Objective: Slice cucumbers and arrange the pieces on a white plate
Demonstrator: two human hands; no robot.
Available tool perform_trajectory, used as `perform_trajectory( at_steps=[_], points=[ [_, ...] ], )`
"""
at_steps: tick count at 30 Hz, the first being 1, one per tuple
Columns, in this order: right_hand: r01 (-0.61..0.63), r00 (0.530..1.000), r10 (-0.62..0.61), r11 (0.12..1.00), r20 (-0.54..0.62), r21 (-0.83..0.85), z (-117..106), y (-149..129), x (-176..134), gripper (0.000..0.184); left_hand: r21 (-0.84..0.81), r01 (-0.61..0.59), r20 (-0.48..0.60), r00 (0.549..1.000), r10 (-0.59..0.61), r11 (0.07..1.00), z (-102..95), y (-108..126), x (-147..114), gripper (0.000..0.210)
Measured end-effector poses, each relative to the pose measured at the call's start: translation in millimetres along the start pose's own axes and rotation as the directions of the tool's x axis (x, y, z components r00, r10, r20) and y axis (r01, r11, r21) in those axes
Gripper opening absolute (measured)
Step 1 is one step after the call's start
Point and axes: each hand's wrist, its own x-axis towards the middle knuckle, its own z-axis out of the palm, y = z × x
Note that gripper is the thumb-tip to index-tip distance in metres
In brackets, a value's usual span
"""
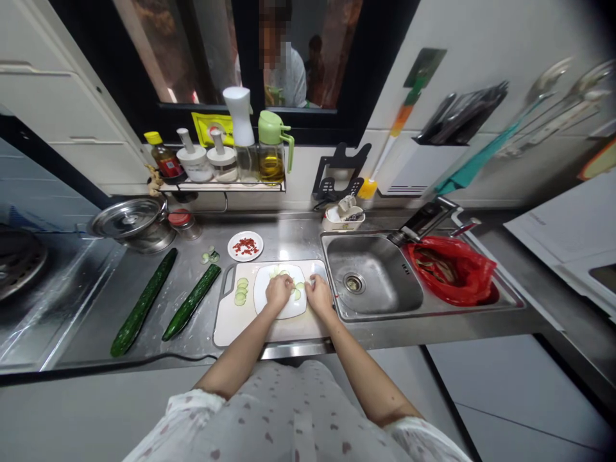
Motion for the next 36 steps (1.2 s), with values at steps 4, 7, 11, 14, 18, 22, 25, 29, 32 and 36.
perform_trajectory(
  at_steps=[4, 7, 11, 14, 18, 22, 25, 29, 32, 36],
  points=[
    [0.053, 0.995, -0.041, 0.989, -0.091, 0.136, -8, 4, -3, 0.035, -0.231, 0.038, -0.191, 0.978, -0.084, 0.972, -15.7, -20, -5, 0.017],
    [0.075, 0.990, -0.049, 0.976, -0.130, 0.206, -13, 8, -10, 0.038, -0.358, 0.061, -0.330, 0.925, -0.187, 0.932, -35.3, -46, -15, 0.025],
    [0.080, 0.988, -0.044, 0.965, -0.147, 0.251, -14, 13, -24, 0.039, -0.388, 0.113, -0.387, 0.881, -0.273, 0.915, -59.8, -85, -35, 0.031],
    [0.082, 0.987, -0.042, 0.960, -0.153, 0.268, -13, 15, -31, 0.040, -0.328, 0.180, -0.378, 0.874, -0.304, 0.927, -71.6, -108, -51, 0.033],
    [0.088, 0.988, -0.046, 0.953, -0.149, 0.291, -15, 14, -37, 0.041, -0.183, 0.290, -0.364, 0.867, -0.339, 0.939, -79.7, -125, -68, 0.032],
    [0.080, 0.988, -0.036, 0.949, -0.147, 0.305, -16, 12, -41, 0.041, -0.008, 0.351, -0.338, 0.880, -0.332, 0.936, -82.6, -126, -74, 0.033],
    [0.073, 0.991, -0.033, 0.946, -0.130, 0.316, -16, 11, -45, 0.042, 0.074, 0.387, -0.312, 0.884, -0.347, 0.919, -81.7, -121, -72, 0.035],
    [0.053, 0.994, -0.019, 0.944, -0.105, 0.326, -15, 10, -49, 0.043, 0.123, 0.416, -0.286, 0.884, -0.369, 0.901, -77.6, -116, -65, 0.038],
    [0.045, 0.995, -0.014, 0.944, -0.096, 0.328, -15, 11, -51, 0.043, 0.151, 0.436, -0.285, 0.879, -0.383, 0.887, -74.4, -115, -60, 0.038],
    [0.045, 0.995, -0.012, 0.942, -0.100, 0.333, -15, 12, -52, 0.044, 0.134, 0.438, -0.290, 0.875, -0.387, 0.889, -71.8, -114, -59, 0.032]
  ],
)
